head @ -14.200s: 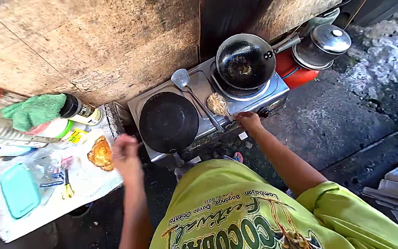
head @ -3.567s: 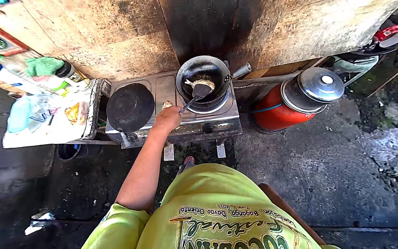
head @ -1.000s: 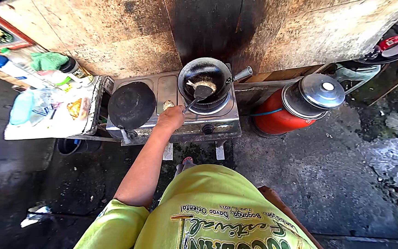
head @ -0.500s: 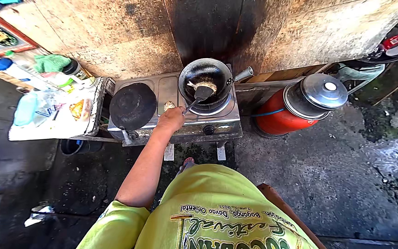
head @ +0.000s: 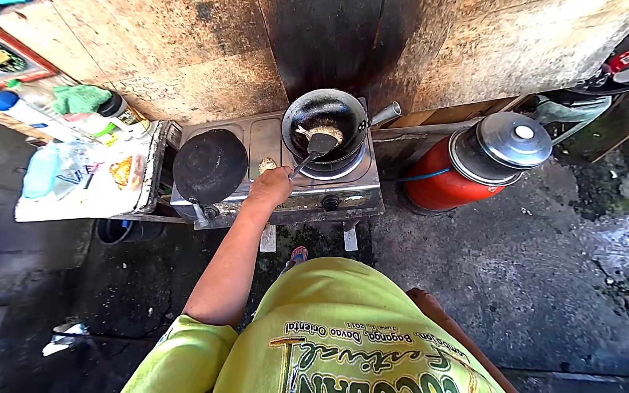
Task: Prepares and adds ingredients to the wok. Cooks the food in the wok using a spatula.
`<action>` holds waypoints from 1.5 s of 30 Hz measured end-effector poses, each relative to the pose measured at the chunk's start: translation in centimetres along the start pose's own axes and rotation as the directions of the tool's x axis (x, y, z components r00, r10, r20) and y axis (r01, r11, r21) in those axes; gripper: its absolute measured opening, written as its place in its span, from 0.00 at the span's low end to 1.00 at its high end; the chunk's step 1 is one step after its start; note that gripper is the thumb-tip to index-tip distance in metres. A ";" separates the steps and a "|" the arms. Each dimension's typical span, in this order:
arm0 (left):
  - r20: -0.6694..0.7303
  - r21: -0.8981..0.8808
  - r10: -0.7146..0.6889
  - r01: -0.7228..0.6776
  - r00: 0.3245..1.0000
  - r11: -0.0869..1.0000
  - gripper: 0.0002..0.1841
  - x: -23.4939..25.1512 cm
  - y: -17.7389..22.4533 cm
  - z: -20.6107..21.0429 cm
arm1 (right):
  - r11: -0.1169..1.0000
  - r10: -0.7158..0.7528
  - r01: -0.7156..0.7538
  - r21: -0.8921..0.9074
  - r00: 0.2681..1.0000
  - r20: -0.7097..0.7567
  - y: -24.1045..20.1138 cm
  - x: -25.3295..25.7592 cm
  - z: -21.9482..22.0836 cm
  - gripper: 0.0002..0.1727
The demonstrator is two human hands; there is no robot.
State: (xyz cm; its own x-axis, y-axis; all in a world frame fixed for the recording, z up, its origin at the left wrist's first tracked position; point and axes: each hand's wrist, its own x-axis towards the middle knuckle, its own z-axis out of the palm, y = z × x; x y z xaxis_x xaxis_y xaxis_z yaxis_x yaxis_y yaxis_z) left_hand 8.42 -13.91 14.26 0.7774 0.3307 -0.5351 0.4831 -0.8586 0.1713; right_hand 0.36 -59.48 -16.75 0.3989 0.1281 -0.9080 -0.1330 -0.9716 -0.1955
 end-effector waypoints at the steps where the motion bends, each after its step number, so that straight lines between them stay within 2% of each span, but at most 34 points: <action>1: 0.000 0.001 -0.002 0.002 1.000 1.000 0.21 0.0 0.0 0.0 | 1.000 -0.002 0.002 0.006 1.000 -0.005 0.2 0.2 0.2 0.26; 9: 0.007 0.011 -0.018 0.018 1.000 1.000 0.21 -0.1 0.3 0.0 | 1.000 0.012 -0.012 0.003 1.000 0.014 -0.9 -1.7 -0.1 0.26; 39: -0.013 -0.039 0.017 -0.017 1.000 0.999 0.20 0.0 0.1 0.6 | 0.999 0.008 -0.008 0.040 1.000 0.003 -0.5 -2.0 -0.1 0.25; 45: -0.051 -0.069 0.004 -0.008 0.999 0.998 0.21 -0.6 -0.1 0.6 | 0.999 0.020 -0.020 0.031 1.000 0.005 -0.4 -1.8 -0.3 0.26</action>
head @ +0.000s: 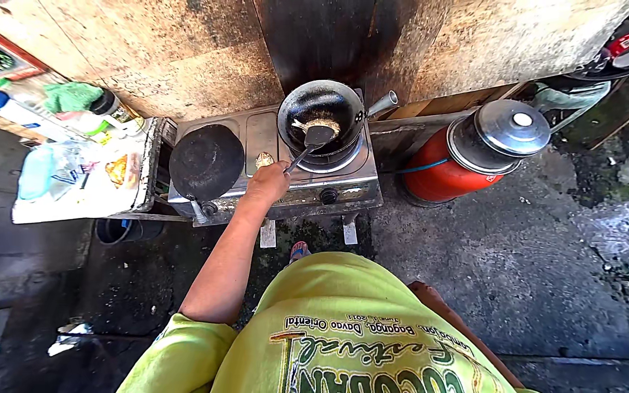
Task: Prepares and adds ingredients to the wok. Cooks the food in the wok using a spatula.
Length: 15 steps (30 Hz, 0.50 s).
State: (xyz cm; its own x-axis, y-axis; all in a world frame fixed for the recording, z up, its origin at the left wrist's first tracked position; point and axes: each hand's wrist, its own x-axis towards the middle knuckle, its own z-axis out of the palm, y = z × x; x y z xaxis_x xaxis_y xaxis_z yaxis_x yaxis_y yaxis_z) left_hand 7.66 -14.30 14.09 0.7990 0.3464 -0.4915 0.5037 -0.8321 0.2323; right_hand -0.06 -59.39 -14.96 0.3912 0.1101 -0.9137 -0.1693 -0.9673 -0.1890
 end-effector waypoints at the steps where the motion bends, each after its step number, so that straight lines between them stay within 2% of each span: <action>1: -0.003 -0.001 -0.009 0.009 1.000 1.000 0.22 -0.1 0.1 0.1 | 1.000 0.001 -0.001 0.000 1.000 0.000 0.2 0.1 0.1 0.26; 8: -0.014 0.003 -0.095 0.095 0.995 0.995 0.23 -0.2 0.1 0.3 | 1.000 0.012 -0.012 -0.002 1.000 -0.001 0.3 0.3 0.1 0.26; 15: 0.029 0.045 -0.090 0.088 0.996 0.995 0.23 0.7 0.8 -0.5 | 1.000 0.004 -0.004 -0.007 1.000 0.016 -0.6 -0.7 -0.4 0.26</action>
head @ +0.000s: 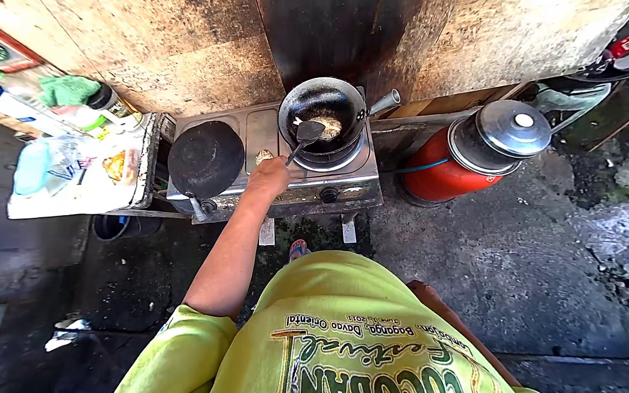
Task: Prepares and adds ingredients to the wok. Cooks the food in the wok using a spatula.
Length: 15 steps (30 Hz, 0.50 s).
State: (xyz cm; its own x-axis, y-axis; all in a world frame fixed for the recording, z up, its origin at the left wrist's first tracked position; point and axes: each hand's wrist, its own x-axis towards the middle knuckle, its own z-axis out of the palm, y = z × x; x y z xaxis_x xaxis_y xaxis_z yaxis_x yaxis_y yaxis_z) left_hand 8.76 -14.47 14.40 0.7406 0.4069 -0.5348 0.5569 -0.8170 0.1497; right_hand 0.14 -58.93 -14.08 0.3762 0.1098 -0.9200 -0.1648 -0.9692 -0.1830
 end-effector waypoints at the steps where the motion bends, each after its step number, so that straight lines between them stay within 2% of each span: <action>1: 0.003 0.002 0.012 -0.012 1.000 1.000 0.22 0.1 -0.1 -0.2 | 1.000 -0.003 0.003 0.002 1.000 -0.003 0.0 0.1 0.0 0.26; 10: 0.059 -0.118 0.091 -0.083 0.994 0.989 0.22 0.6 -0.4 -1.6 | 1.000 -0.009 0.009 -0.001 1.000 -0.013 0.3 1.2 0.7 0.26; 15: -0.014 -0.064 0.101 -0.102 0.995 0.993 0.22 0.0 0.1 -1.0 | 1.000 -0.007 0.008 0.008 1.000 -0.017 0.5 1.3 0.9 0.26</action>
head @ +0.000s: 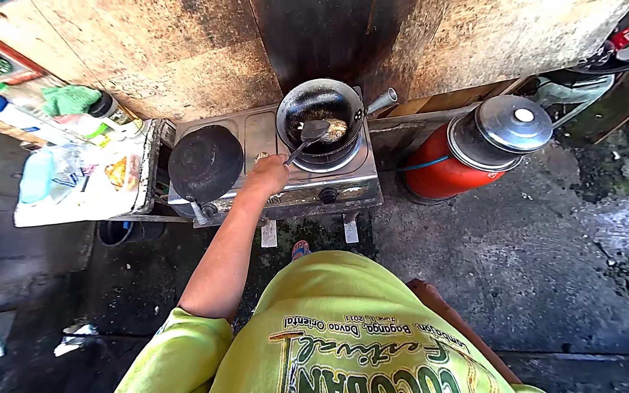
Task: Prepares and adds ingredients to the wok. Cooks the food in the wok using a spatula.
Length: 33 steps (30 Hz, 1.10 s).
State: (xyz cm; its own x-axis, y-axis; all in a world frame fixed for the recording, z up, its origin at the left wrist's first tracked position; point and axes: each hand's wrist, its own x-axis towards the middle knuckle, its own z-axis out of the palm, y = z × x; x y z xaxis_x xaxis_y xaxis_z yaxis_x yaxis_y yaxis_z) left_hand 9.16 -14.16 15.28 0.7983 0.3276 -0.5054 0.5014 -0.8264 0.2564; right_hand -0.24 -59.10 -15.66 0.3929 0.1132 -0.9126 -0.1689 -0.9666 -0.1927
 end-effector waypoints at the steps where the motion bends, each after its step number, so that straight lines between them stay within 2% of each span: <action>1: -0.012 0.020 0.002 -0.002 1.000 1.000 0.23 -0.2 0.2 0.2 | 1.000 0.003 -0.003 -0.002 1.000 0.001 0.0 -0.1 0.0 0.26; 8: 0.020 0.099 0.025 -0.027 0.999 0.995 0.24 -0.4 0.6 1.0 | 1.000 0.001 -0.001 0.004 1.000 0.021 -0.7 -1.1 -0.5 0.26; 16: -0.037 0.193 -0.075 0.081 0.996 0.978 0.23 -0.5 0.3 -0.4 | 1.000 0.000 0.000 0.012 1.000 0.002 -0.6 -0.9 -0.5 0.25; 24: -0.149 0.313 0.018 0.030 0.989 0.949 0.22 -3.7 2.9 1.3 | 1.000 0.008 -0.008 0.002 1.000 0.023 -1.0 -1.5 -0.5 0.26; 33: -0.170 0.283 0.067 -0.017 0.983 0.959 0.21 -3.4 2.1 1.7 | 1.000 0.004 -0.004 -0.020 1.000 0.016 -0.5 -0.7 -0.2 0.26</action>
State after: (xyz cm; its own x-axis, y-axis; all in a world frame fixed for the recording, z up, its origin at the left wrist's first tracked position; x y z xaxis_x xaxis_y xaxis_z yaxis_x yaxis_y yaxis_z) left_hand 6.94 -17.77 16.11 0.8753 0.3446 -0.3392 0.3734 -0.9274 0.0215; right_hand -0.20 -58.72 -14.86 0.3775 0.1127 -0.9191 -0.1526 -0.9714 -0.1818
